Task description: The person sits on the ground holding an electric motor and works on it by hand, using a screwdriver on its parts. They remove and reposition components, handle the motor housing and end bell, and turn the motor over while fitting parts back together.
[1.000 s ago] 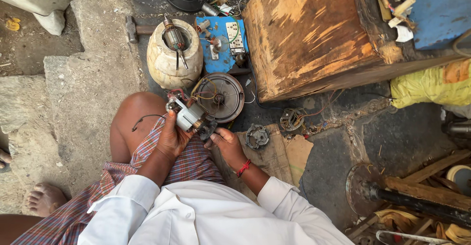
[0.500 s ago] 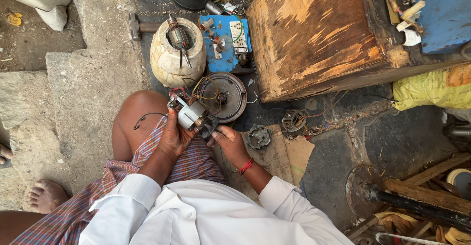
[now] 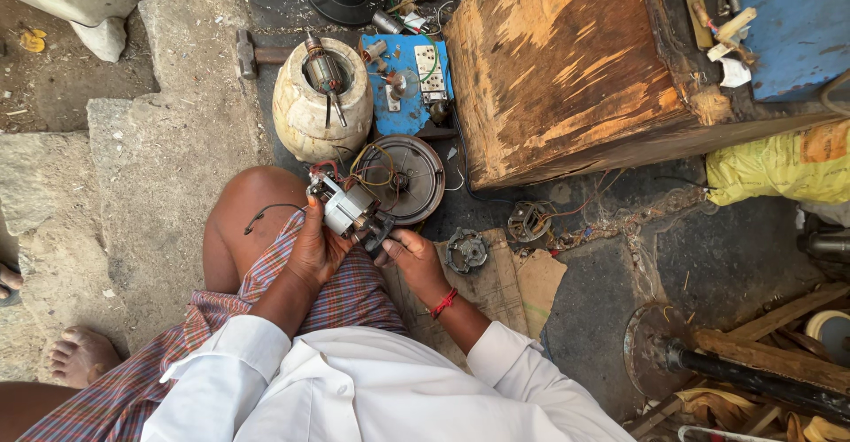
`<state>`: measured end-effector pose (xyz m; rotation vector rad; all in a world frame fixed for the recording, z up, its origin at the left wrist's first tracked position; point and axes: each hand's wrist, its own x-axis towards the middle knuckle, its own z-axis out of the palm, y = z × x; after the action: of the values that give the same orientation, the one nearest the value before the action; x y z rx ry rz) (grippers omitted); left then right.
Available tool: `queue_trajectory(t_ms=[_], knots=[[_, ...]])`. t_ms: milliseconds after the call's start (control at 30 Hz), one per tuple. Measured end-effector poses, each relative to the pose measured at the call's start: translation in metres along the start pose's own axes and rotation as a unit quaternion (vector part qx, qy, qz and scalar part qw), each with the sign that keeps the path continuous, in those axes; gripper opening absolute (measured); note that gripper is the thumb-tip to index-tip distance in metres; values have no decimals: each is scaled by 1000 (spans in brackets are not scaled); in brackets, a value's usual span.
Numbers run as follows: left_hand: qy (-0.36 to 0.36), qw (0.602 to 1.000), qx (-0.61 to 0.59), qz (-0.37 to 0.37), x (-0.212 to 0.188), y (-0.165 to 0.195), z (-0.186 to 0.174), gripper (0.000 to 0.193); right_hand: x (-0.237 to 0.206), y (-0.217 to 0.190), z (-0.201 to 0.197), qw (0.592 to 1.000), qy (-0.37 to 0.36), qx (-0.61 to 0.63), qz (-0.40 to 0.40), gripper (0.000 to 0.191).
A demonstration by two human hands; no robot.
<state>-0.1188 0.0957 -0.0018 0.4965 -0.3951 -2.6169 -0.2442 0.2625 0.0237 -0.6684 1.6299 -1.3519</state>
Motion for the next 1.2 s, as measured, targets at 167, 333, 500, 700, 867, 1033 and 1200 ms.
queue_trajectory(t_ms=[167,333,500,700,867,1033,1200], knots=[[1,1000,2,-8,-1,2,1,74,0,9,1,1000,3,25,-5,23],[-23,999,-39,-7,-2,2,-2,75,-4,18,7,998,20,53,6,22],[-30,999,-44,-8,-5,4,-5,78,-11,21,20,993,45,107,18,21],[-64,996,-64,-18,-9,6,-5,79,-17,1,37,988,60,139,21,21],[-77,995,-65,-1,-20,14,-2,88,-28,-33,50,997,50,61,-23,22],[-91,992,-87,-10,-35,31,19,97,-40,-71,55,986,45,-90,-136,20],[-144,989,-45,3,-48,54,58,111,-47,-95,64,985,33,-73,-156,18]])
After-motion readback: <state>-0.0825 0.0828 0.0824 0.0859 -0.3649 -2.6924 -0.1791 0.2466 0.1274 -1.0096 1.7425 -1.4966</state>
